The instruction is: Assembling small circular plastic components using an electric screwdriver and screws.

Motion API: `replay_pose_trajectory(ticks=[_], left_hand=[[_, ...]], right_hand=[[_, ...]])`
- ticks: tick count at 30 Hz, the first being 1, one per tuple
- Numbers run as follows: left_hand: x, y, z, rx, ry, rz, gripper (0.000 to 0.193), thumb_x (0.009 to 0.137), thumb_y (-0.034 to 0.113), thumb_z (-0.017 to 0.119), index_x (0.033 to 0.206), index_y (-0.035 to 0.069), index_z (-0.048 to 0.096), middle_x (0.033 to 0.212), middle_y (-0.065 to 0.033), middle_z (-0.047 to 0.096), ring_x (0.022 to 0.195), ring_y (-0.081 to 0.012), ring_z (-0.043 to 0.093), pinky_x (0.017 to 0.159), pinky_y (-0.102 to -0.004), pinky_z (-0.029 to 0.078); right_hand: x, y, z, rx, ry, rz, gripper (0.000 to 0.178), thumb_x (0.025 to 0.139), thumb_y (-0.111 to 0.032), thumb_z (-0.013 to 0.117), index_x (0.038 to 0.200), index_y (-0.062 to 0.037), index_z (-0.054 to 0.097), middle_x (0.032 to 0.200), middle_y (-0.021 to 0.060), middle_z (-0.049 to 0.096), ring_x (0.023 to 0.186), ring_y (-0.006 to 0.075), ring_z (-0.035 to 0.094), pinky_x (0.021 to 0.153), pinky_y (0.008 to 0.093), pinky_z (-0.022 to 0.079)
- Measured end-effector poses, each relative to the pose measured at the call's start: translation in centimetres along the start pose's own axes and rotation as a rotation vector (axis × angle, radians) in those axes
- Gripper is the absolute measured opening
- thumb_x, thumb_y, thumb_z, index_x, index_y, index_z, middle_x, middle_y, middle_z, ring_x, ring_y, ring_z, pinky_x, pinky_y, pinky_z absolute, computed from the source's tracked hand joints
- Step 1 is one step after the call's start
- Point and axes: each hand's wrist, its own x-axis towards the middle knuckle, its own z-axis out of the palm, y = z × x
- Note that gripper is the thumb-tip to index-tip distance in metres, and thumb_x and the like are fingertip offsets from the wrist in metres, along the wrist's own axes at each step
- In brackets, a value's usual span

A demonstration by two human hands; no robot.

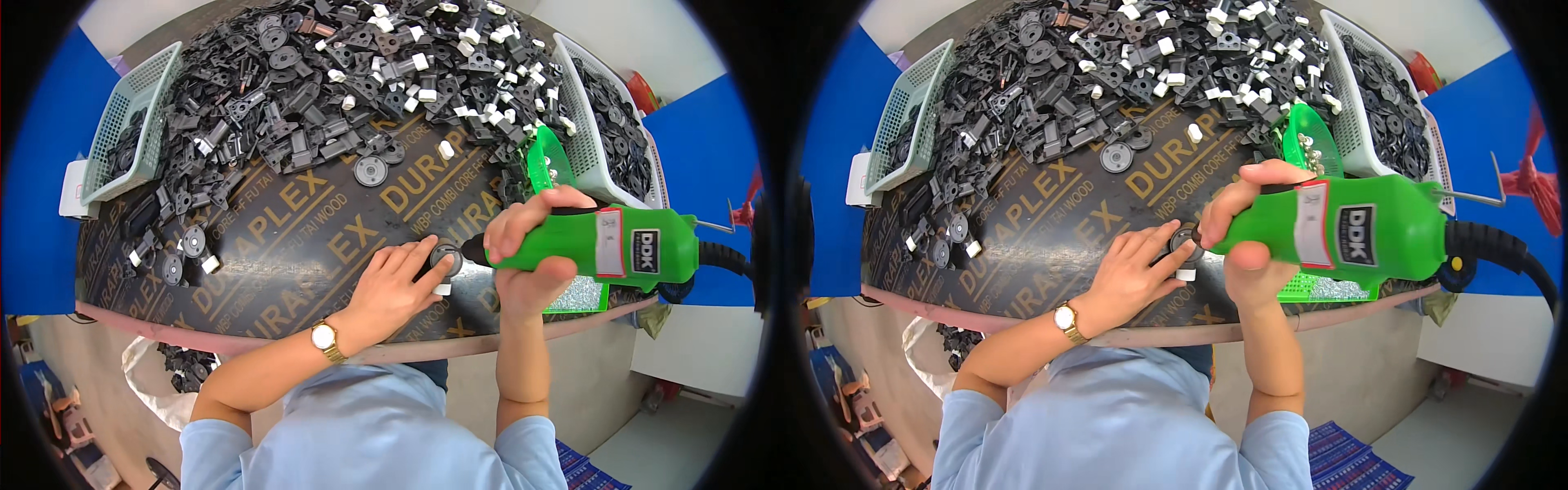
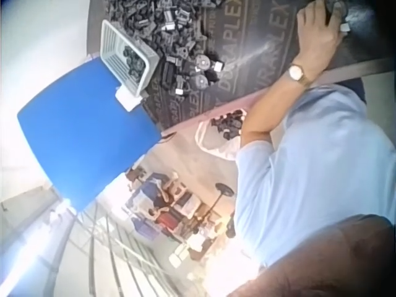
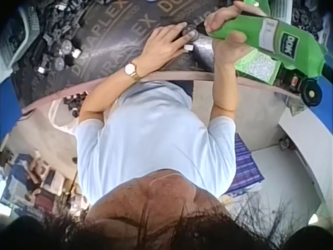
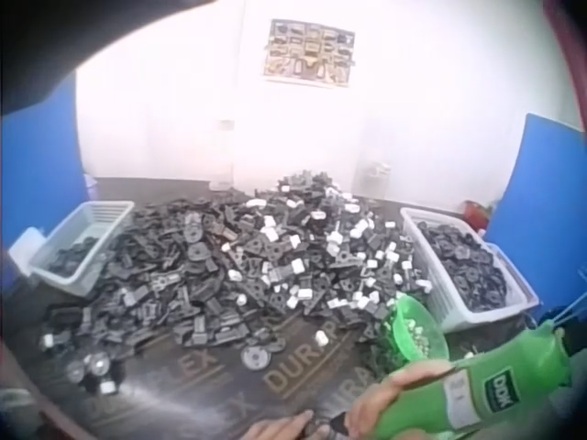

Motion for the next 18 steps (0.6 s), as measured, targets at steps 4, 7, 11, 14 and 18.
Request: replay_pose_trajectory(ticks=[4,7,11,14,18], left_hand=[[-0.1,-0.1,0.0,0.011,0.011,0.002,0.054,0.068,0.021,0.073,0.118,0.012,0.056,0.125,-0.0150,0.051,0.106,-0.0269,0.052,0.088,-0.0374,0.041],[-0.1,-0.1,0.0,0.000,0.016,0.003,0.054,0.068,0.021,0.073,0.118,0.012,0.056,0.125,-0.0153,0.051,0.106,-0.0268,0.052,0.088,-0.0375,0.041],[-0.1,-0.1,0.1,0.001,0.026,0.010,0.054,0.068,0.021,0.073,0.118,0.012,0.056,0.125,-0.0159,0.051,0.106,-0.0271,0.052,0.088,-0.0376,0.041],[0.0,-0.1,0.2,-0.009,0.010,0.010,0.054,0.068,0.021,0.073,0.118,0.011,0.055,0.124,-0.0164,0.050,0.105,-0.0275,0.052,0.087,-0.0377,0.042],[-0.3,-0.2,0.1,-0.039,-0.014,0.003,0.054,0.068,0.020,0.073,0.118,0.011,0.056,0.124,-0.0154,0.050,0.103,-0.0281,0.052,0.085,-0.0378,0.042]], right_hand=[[-0.2,0.4,0.9,-0.043,-0.004,0.068,0.071,0.074,-0.059,0.065,0.111,-0.0034,0.042,0.058,0.0034,0.046,0.046,0.0123,0.044,0.041,0.0248,0.038],[-0.3,0.6,1.2,-0.043,-0.009,0.058,0.070,0.073,-0.058,0.066,0.110,-0.0031,0.043,0.059,0.0042,0.048,0.045,0.0125,0.045,0.041,0.0250,0.038],[-0.3,1.0,1.4,-0.040,-0.035,0.064,0.065,0.073,-0.050,0.071,0.108,-0.0025,0.045,0.060,0.0057,0.050,0.046,0.0131,0.046,0.042,0.0253,0.038],[-0.5,1.2,1.7,-0.030,0.033,0.111,0.058,0.073,-0.041,0.075,0.106,-0.0022,0.046,0.061,0.0064,0.050,0.047,0.0137,0.046,0.044,0.0251,0.038],[-0.5,1.9,2.4,-0.099,0.059,0.095,0.043,0.077,-0.019,0.074,0.104,-0.0002,0.046,0.064,0.0072,0.052,0.051,0.0146,0.050,0.047,0.0250,0.042]])
